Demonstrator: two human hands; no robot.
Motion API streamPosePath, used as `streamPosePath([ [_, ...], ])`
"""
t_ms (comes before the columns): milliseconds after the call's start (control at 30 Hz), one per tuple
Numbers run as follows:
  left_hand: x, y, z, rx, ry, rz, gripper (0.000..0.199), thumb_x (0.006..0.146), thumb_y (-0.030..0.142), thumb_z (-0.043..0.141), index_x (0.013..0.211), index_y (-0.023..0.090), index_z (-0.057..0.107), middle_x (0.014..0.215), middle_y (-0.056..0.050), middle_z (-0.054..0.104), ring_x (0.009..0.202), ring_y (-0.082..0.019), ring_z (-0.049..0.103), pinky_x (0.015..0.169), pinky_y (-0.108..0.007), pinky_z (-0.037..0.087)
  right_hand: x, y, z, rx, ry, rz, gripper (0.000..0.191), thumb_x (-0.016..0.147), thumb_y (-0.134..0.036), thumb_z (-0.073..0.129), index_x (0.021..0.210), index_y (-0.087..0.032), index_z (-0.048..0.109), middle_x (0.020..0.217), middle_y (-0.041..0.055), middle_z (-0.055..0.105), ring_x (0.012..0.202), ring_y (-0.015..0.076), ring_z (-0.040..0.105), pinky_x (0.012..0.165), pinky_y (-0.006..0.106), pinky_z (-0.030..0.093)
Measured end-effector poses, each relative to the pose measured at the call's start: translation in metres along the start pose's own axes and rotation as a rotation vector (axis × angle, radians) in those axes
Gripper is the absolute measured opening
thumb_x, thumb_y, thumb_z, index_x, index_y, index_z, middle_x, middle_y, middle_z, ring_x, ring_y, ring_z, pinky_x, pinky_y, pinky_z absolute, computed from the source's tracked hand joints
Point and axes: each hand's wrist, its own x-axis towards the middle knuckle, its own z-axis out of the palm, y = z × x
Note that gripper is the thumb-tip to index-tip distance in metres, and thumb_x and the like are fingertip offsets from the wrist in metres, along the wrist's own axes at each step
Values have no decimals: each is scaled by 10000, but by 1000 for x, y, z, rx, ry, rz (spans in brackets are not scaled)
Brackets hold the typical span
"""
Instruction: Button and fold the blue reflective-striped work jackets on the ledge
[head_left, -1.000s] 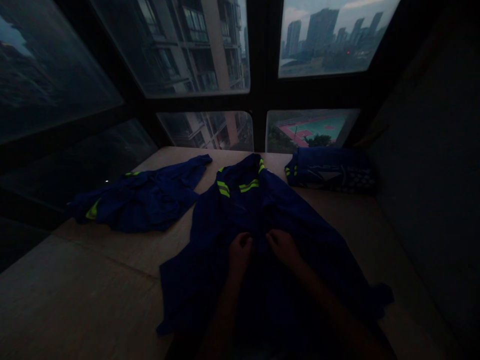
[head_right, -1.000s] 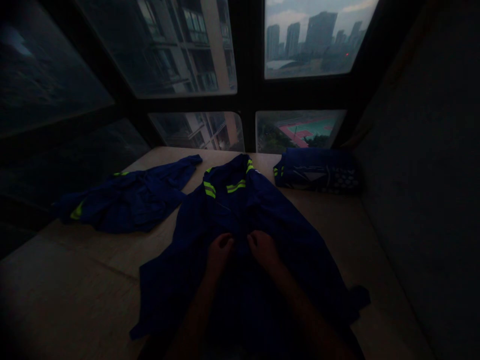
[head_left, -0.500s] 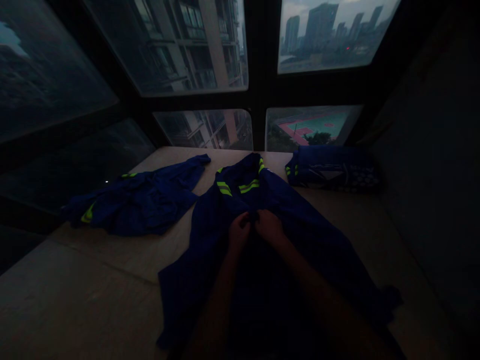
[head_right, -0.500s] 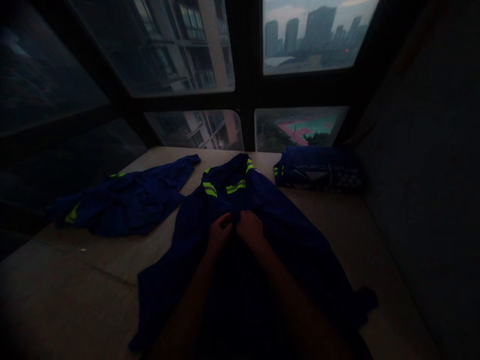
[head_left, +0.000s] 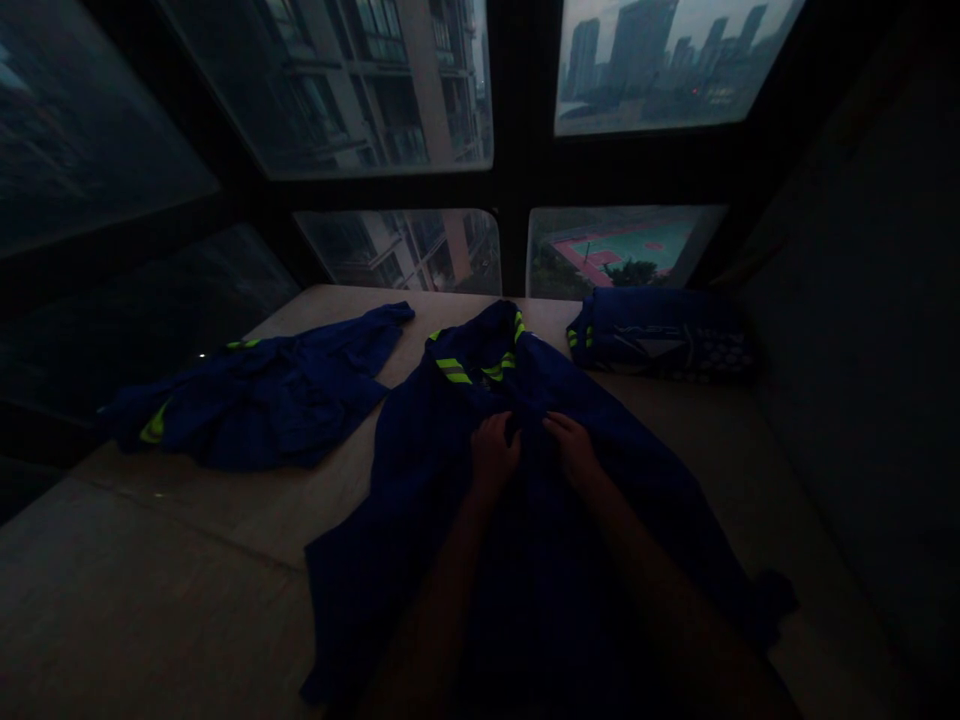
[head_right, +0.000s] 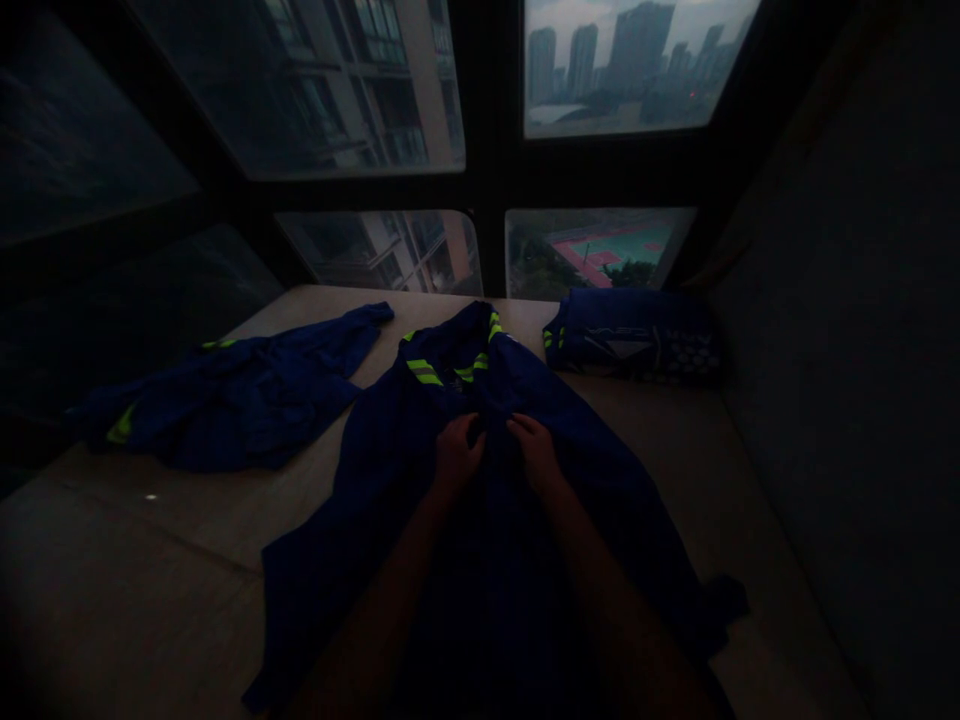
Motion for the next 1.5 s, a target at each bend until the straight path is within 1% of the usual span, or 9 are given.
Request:
streamPosePath([
  [133,2,2,-1,131,-66,34,358,920,232,509,1271,208,578,1258,-123,636,1195,-264,551,1052,-447,352,-3,-4,2,71,-28,19,448,615,-509,786,925,-191,725,933,44,758,861,222,693,843,349,530],
  [300,11,0,-11,223,-109,45,457,907,114,409,1336,185,551,1163,-153,638,1114,-288,583,942,-418,424,-3,-5,3,43,-14,23,479,585,-539,806,896,-184,719,898,50,754,841,230,690,808,351,531],
  [500,20,-7,-31,263,-116,33,672,851,65,430,1487,274,376,1429,-149,451,990,-226,653,856,-334,478,3,-1,3,-31,69,8,523,556,-529,809,944,-186,734,928,67,757,899,254,689,812,371,526],
  [633,28,-3,-29,60,-99,116,424,881,170,522,1293,238,598,1324,-121,569,1177,-269,553,1019,-398,418,2,0,4,-55,81,-21,518,577,-549,788,953,-195,749,916,66,759,898,252,688,814,377,526],
  [733,38,1,-18,-38,-64,85,299,904,236,551,1178,185,658,1219,-133,637,1164,-262,558,1047,-403,401,1,-1,6,-70,82,-41,520,581,-567,779,939,-192,753,897,67,758,886,249,687,815,379,527],
  [900,57,5,2,-135,-58,-3,219,861,182,613,1069,169,681,1072,-103,699,1005,-201,641,907,-320,483,1,-3,9,-112,81,-62,531,562,-589,784,887,-172,749,863,70,754,859,248,687,793,370,527],
  [1067,62,10,7,-169,-92,-50,57,813,163,667,861,188,684,890,-55,721,849,-175,654,802,-283,480,1,-4,10,-158,101,-65,487,554,-557,782,831,-158,746,832,76,752,816,248,679,743,350,520],
  [1200,57,7,-3,-168,-85,-101,45,848,185,627,856,193,670,847,-64,720,795,-186,655,757,-286,465,3,-3,11,-175,124,-51,465,548,-520,776,844,-163,751,833,71,759,787,240,678,721,341,518],
  [1500,32,-9,-52,-228,-24,-181,78,831,210,616,886,186,666,841,-37,718,780,-165,664,727,-256,471,1,-12,21,-164,84,-19,442,583,-493,726,874,-161,745,861,78,762,798,244,696,719,339,529],
])
